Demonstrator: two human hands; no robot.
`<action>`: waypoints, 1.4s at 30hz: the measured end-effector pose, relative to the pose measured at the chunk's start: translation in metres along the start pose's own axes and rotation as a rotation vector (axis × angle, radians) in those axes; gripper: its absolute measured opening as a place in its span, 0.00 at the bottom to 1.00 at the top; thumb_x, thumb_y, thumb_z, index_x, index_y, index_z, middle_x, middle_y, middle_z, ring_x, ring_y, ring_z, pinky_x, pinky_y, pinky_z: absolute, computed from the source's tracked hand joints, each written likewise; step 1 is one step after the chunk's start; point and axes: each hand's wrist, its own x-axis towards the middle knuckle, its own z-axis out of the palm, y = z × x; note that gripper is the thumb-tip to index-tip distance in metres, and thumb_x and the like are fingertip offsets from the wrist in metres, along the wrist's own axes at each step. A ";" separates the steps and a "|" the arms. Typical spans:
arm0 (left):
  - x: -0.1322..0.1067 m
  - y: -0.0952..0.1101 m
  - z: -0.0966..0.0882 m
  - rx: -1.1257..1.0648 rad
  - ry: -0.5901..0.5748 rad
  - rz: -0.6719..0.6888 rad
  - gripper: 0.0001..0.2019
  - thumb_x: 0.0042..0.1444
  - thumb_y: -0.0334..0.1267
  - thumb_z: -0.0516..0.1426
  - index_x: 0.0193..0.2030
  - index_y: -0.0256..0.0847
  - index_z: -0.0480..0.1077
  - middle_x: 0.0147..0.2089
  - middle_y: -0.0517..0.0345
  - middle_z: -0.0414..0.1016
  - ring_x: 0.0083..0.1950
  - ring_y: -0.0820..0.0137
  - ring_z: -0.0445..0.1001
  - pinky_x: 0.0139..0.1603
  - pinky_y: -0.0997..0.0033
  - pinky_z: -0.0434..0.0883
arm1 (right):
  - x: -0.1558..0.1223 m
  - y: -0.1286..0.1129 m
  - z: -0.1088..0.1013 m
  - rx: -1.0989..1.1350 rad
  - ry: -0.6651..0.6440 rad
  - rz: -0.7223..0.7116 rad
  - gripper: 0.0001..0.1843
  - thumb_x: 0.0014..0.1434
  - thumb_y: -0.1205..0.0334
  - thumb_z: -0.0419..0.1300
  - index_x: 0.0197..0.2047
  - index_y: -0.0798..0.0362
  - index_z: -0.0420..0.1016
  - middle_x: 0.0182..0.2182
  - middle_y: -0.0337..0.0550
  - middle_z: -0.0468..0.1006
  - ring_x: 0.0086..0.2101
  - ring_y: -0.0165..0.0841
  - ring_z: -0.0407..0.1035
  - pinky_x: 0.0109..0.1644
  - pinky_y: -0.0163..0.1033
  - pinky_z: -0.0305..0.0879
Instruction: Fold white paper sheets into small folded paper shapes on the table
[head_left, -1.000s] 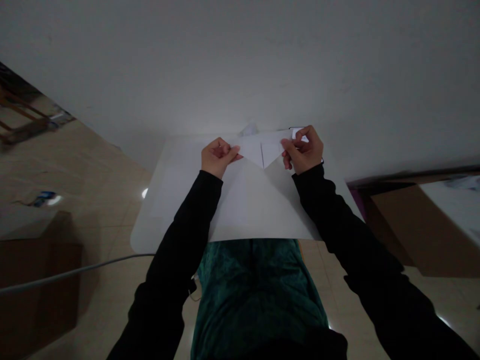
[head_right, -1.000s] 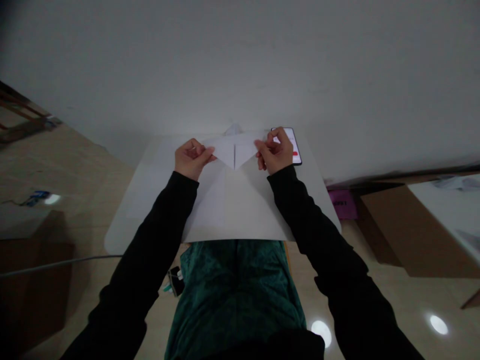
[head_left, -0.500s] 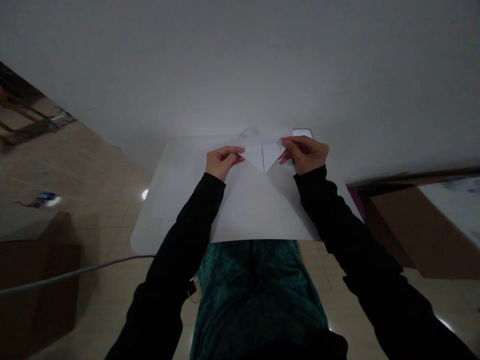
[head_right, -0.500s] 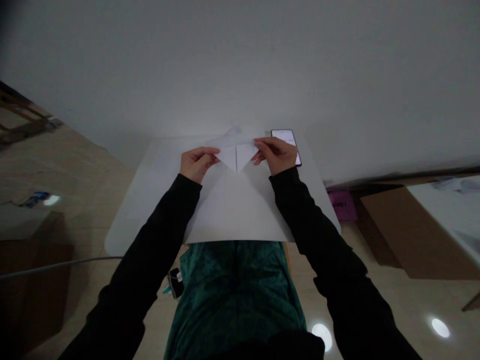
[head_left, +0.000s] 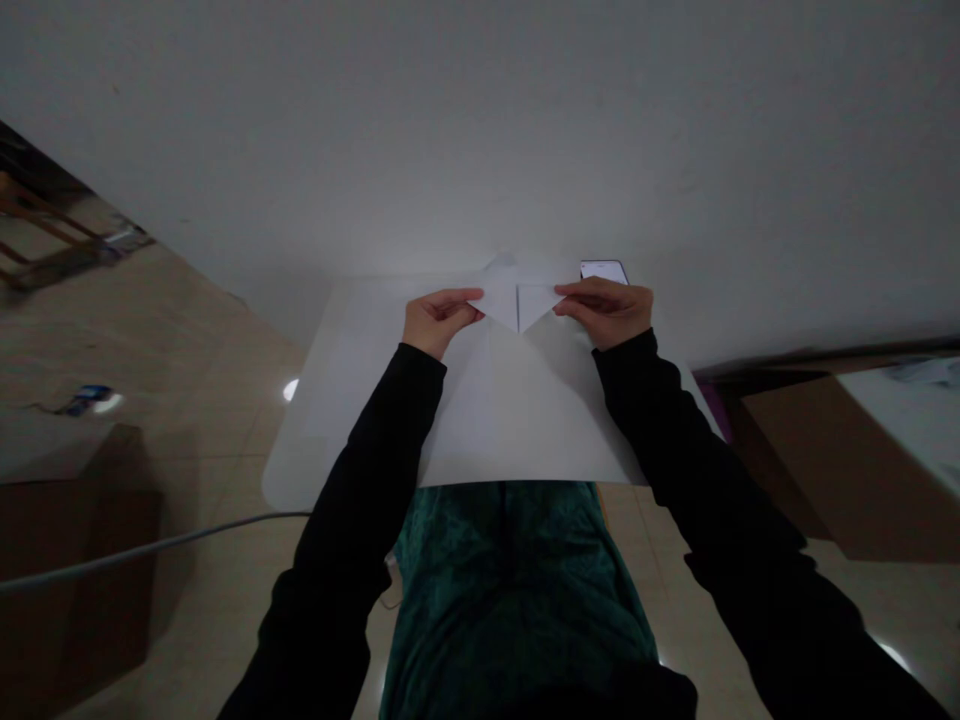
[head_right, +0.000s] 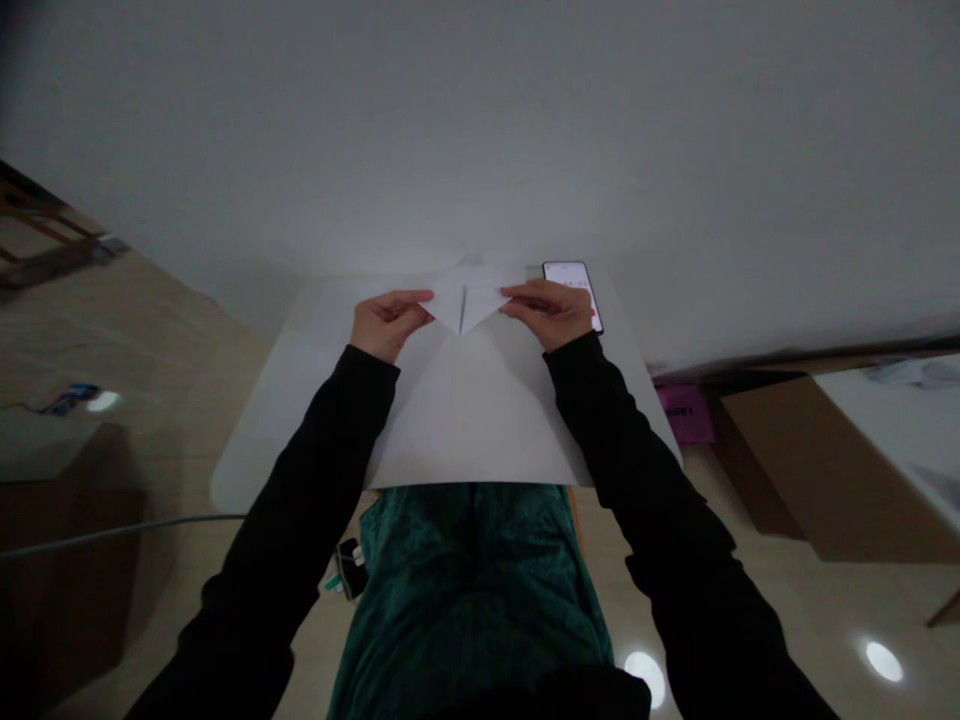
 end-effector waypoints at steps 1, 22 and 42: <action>-0.001 0.001 0.000 0.025 -0.002 0.018 0.14 0.39 0.34 0.68 0.36 0.36 0.80 0.32 0.54 0.82 0.36 0.67 0.81 0.51 0.59 0.78 | 0.000 0.000 0.000 -0.003 0.002 -0.001 0.08 0.47 0.64 0.72 0.33 0.48 0.83 0.30 0.38 0.82 0.30 0.31 0.77 0.40 0.41 0.80; -0.007 -0.004 0.017 -0.230 -0.048 -0.057 0.22 0.36 0.52 0.71 0.29 0.36 0.74 0.28 0.57 0.79 0.32 0.69 0.81 0.37 0.71 0.80 | -0.003 0.007 0.017 0.076 0.142 -0.048 0.12 0.45 0.56 0.73 0.23 0.52 0.77 0.22 0.36 0.77 0.22 0.28 0.73 0.28 0.37 0.75; -0.015 -0.017 0.039 -0.477 0.304 -0.069 0.35 0.44 0.37 0.71 0.60 0.49 0.66 0.36 0.62 0.79 0.44 0.70 0.80 0.54 0.65 0.75 | -0.018 0.017 0.040 0.232 0.196 0.135 0.24 0.46 0.55 0.71 0.41 0.46 0.64 0.23 0.27 0.67 0.23 0.25 0.69 0.37 0.44 0.82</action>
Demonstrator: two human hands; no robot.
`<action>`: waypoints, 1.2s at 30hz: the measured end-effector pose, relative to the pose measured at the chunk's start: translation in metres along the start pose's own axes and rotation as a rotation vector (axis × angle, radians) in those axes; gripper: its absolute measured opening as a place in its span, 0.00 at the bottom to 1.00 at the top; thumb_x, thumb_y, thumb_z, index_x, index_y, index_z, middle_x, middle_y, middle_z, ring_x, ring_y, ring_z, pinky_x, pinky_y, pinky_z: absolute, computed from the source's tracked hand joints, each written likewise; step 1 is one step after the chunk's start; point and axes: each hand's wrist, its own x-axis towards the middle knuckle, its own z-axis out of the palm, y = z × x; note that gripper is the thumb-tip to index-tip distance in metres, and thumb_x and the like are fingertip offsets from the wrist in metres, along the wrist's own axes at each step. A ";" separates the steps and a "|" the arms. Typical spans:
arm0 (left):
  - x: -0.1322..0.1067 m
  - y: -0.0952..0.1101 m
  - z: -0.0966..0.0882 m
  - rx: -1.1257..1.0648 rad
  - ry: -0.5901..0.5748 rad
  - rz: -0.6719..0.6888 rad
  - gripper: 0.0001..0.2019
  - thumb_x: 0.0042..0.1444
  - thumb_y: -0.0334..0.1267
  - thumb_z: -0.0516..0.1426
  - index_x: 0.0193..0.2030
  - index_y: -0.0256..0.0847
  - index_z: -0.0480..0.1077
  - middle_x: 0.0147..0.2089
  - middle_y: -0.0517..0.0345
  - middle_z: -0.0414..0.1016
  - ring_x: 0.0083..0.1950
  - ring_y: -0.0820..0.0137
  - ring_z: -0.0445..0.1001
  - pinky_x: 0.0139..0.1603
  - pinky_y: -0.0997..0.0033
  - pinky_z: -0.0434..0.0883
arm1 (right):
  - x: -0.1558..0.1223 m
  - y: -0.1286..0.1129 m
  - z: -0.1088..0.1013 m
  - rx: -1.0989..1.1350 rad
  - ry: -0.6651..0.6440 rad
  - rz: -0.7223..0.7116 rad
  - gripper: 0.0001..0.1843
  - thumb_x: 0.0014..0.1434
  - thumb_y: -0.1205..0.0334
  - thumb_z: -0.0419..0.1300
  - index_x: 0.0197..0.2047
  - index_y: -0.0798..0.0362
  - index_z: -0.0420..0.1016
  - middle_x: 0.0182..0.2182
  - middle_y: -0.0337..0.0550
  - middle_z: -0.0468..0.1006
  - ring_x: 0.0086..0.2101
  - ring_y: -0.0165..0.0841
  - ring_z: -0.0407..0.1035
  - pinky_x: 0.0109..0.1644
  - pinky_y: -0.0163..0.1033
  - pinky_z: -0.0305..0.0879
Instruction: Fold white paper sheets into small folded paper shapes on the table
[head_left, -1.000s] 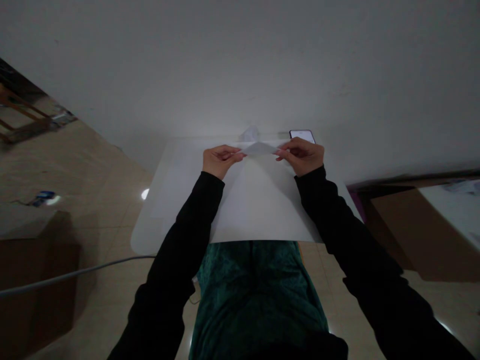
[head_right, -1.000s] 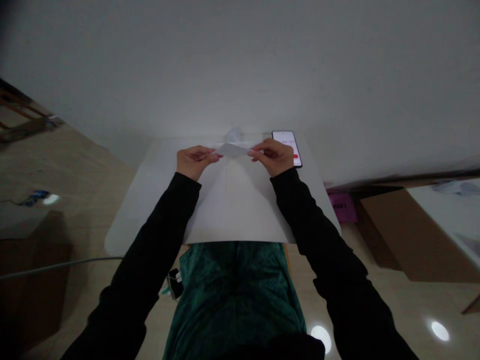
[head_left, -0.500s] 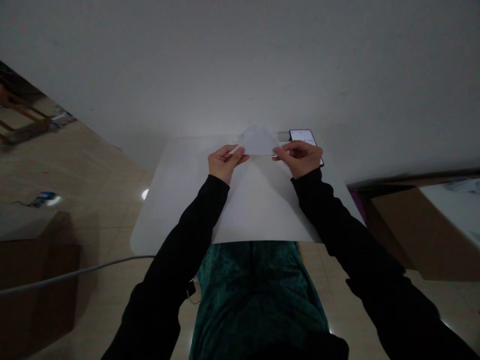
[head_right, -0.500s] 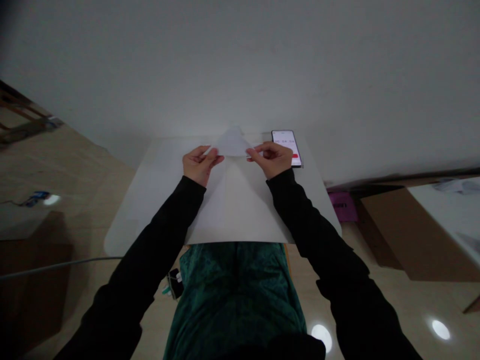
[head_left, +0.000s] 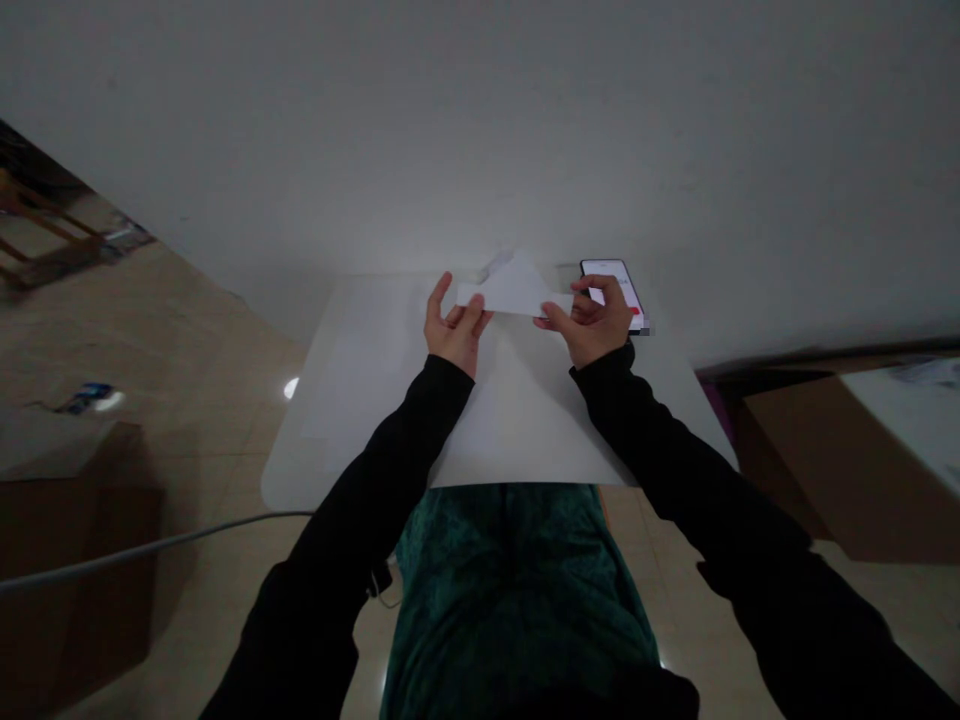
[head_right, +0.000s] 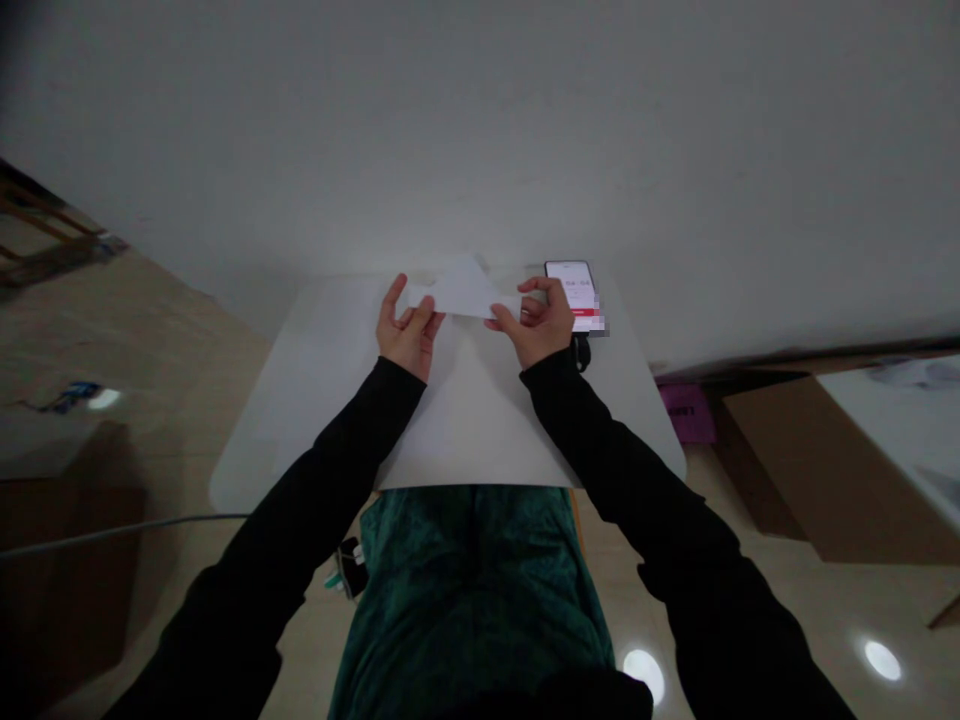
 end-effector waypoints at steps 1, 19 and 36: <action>-0.001 -0.002 0.001 -0.029 -0.006 -0.039 0.33 0.44 0.35 0.71 0.58 0.48 0.67 0.37 0.62 0.79 0.46 0.70 0.79 0.56 0.65 0.74 | -0.001 0.002 0.001 -0.004 -0.008 0.003 0.27 0.47 0.55 0.71 0.45 0.45 0.62 0.26 0.29 0.69 0.26 0.27 0.72 0.38 0.44 0.82; -0.010 -0.007 0.011 -0.056 -0.068 -0.165 0.14 0.51 0.35 0.67 0.29 0.39 0.64 0.28 0.65 0.72 0.38 0.76 0.78 0.51 0.69 0.76 | -0.016 -0.002 0.014 -0.023 -0.028 0.066 0.26 0.48 0.53 0.70 0.46 0.45 0.64 0.33 0.36 0.77 0.34 0.34 0.77 0.41 0.46 0.81; 0.003 -0.003 0.002 0.212 0.015 -0.049 0.25 0.51 0.64 0.59 0.31 0.39 0.69 0.26 0.55 0.75 0.30 0.70 0.77 0.17 0.77 0.61 | -0.012 -0.002 0.011 0.039 -0.012 0.104 0.24 0.43 0.51 0.73 0.40 0.49 0.72 0.31 0.37 0.77 0.33 0.33 0.76 0.41 0.49 0.83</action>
